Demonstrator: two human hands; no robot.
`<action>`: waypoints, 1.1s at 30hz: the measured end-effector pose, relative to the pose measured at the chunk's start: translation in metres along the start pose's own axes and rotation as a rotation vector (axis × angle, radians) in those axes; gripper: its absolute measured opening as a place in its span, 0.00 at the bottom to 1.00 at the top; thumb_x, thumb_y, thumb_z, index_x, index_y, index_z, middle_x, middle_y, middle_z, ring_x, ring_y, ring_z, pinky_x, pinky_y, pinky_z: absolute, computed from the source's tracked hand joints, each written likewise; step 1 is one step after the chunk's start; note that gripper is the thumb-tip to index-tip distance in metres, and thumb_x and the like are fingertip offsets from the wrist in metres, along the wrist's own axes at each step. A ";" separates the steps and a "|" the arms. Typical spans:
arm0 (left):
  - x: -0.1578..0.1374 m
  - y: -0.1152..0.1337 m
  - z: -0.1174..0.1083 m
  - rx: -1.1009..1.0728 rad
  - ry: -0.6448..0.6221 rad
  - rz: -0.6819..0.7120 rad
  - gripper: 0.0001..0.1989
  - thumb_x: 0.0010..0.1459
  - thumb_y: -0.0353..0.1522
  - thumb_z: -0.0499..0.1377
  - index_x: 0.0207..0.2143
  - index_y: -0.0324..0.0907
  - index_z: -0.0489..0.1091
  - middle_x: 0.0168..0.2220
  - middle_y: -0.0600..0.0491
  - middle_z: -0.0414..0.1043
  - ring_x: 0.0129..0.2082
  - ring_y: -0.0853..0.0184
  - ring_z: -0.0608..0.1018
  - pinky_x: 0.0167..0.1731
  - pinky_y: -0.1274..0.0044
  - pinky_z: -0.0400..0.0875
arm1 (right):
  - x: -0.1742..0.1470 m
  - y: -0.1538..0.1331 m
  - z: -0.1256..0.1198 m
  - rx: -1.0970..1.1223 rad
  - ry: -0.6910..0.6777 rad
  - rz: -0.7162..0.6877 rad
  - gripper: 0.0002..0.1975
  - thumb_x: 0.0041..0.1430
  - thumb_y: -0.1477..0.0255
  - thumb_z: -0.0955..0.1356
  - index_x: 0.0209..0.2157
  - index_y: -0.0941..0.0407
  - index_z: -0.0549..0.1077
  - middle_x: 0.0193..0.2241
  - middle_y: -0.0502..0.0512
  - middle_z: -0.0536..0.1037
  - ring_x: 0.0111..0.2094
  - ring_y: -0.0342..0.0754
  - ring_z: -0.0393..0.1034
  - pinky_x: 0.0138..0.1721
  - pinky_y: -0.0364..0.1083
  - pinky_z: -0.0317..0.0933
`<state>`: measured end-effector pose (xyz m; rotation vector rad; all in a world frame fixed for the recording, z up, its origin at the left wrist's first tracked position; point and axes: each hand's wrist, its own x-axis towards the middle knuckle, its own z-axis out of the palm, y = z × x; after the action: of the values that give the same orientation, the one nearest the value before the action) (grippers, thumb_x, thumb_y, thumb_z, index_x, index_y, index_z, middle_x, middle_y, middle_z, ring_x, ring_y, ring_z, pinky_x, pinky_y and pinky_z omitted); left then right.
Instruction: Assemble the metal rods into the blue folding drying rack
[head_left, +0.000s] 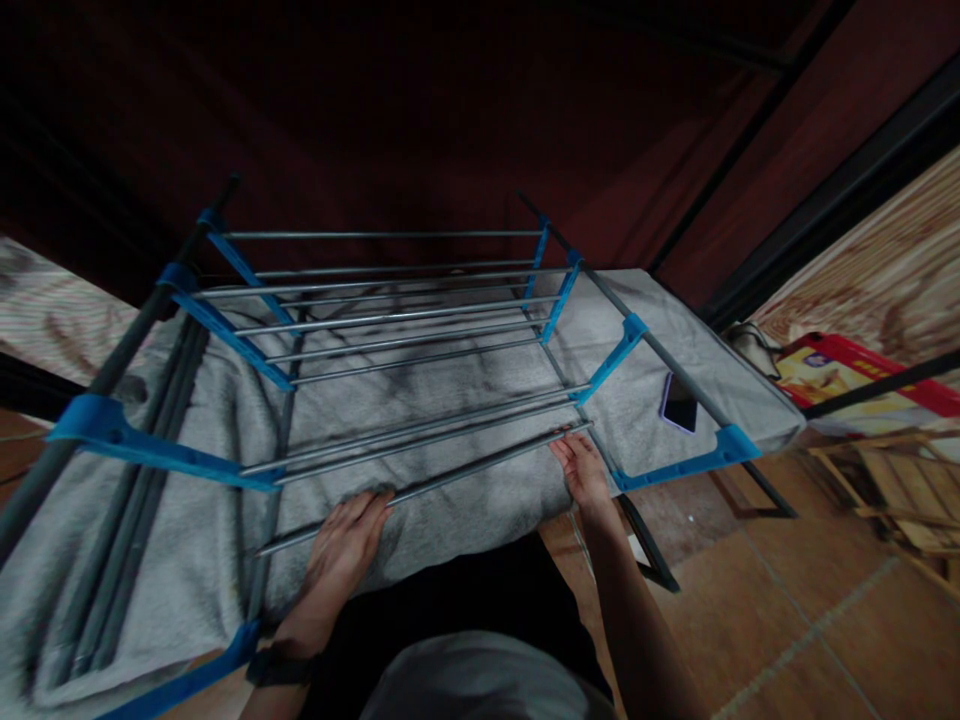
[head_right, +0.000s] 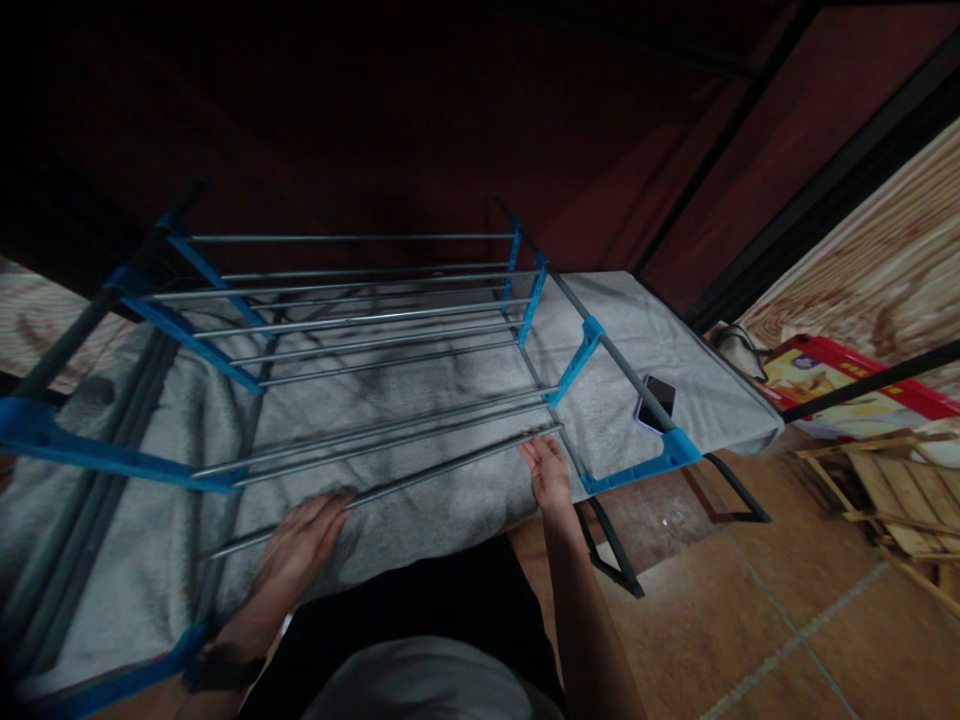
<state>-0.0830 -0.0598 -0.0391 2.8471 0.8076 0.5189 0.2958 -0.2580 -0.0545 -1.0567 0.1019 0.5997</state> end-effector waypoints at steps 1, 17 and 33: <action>0.000 0.000 0.000 -0.002 -0.003 -0.003 0.24 0.76 0.43 0.44 0.53 0.45 0.78 0.45 0.47 0.83 0.43 0.58 0.82 0.46 0.68 0.74 | 0.000 0.000 0.000 -0.003 0.001 0.000 0.13 0.47 0.73 0.78 0.28 0.50 0.71 0.30 0.45 0.80 0.34 0.45 0.80 0.46 0.46 0.78; -0.002 0.000 0.008 -0.010 0.025 -0.017 0.25 0.76 0.44 0.45 0.52 0.45 0.78 0.46 0.47 0.83 0.46 0.57 0.83 0.50 0.65 0.75 | 0.001 0.000 -0.002 -0.065 0.000 -0.018 0.16 0.44 0.66 0.81 0.25 0.49 0.71 0.27 0.47 0.80 0.33 0.49 0.80 0.44 0.50 0.79; 0.000 0.003 0.007 0.003 0.024 -0.029 0.23 0.75 0.44 0.46 0.54 0.45 0.76 0.47 0.47 0.83 0.47 0.56 0.83 0.51 0.64 0.74 | 0.001 0.003 -0.002 -0.086 -0.018 -0.021 0.17 0.47 0.64 0.81 0.27 0.49 0.71 0.30 0.48 0.83 0.35 0.50 0.81 0.44 0.52 0.80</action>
<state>-0.0791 -0.0623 -0.0449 2.8323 0.8530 0.5489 0.2957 -0.2585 -0.0584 -1.1340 0.0496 0.5991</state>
